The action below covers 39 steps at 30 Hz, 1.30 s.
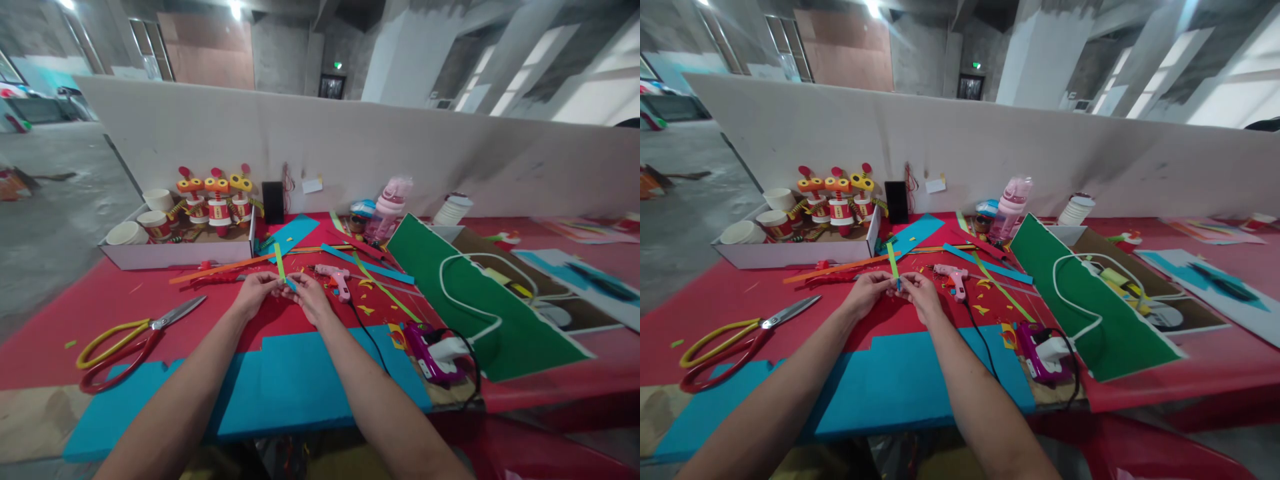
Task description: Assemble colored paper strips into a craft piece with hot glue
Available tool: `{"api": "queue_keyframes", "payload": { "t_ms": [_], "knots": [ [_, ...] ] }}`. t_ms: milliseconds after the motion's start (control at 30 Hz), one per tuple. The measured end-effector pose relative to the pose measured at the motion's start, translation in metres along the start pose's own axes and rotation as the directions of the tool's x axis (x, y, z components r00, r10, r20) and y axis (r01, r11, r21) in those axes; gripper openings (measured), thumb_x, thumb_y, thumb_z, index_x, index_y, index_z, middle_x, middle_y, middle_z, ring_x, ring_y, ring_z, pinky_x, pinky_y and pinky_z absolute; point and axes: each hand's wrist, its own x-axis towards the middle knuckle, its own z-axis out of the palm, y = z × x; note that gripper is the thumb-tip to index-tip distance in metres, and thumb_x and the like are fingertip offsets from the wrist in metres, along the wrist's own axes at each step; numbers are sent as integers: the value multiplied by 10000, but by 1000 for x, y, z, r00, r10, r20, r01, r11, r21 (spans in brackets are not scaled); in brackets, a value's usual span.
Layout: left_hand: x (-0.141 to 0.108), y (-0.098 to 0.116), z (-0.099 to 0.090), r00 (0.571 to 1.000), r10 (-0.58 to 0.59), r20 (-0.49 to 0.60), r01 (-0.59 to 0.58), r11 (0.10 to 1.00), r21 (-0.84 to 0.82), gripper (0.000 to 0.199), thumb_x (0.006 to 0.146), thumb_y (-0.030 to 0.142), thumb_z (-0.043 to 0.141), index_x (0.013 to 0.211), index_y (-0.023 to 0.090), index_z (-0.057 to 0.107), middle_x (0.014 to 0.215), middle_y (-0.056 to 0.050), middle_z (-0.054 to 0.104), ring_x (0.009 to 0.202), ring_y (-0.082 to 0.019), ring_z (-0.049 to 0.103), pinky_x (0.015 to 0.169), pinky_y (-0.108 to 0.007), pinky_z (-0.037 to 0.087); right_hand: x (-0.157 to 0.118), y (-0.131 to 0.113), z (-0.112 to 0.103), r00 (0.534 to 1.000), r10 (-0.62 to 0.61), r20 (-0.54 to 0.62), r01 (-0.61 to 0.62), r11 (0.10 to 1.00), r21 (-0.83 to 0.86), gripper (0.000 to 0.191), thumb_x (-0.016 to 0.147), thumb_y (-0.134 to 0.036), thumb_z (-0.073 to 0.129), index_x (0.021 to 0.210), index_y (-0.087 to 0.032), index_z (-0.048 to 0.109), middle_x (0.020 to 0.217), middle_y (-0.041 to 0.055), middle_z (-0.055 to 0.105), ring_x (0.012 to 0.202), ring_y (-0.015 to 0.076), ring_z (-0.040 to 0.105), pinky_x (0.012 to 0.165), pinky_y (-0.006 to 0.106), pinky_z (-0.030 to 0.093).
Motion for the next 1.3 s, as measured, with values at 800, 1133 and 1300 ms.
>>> {"api": "queue_keyframes", "payload": {
  "t_ms": [800, 1133, 1300],
  "knots": [
    [3, -5, -2, 999, -37, 37, 38, 999, -30, 322, 616, 326, 761, 867, 128, 718, 725, -64, 687, 640, -142, 606, 609, -237, 460, 1, 1, 1, 984, -143, -110, 125, 979, -159, 259, 583, -281, 726, 790, -160, 629, 668, -13, 646, 594, 112, 627, 678, 288, 544],
    [1, -4, 5, 1000, -15, -18, 16, 999, 29, 287, 624, 323, 758, 791, 98, 700, 697, -77, 678, 603, -143, 590, 563, -241, 449, 2, 4, 5, 992, -82, -94, 83, 996, 10, 324, 546, -268, 763, 771, -187, 544, 635, -31, 634, 588, 145, 644, 659, 323, 557],
    [3, -6, 3, 996, 9, -90, -9, 1000, 6, 259, 604, 332, 765, 656, 103, 655, 578, -35, 634, 516, -121, 551, 537, -243, 438, -2, 3, 6, 998, -42, -44, 42, 999, -2, 360, 525, -263, 788, 769, -173, 539, 642, -35, 635, 611, 134, 654, 706, 314, 556]
  ]
}}
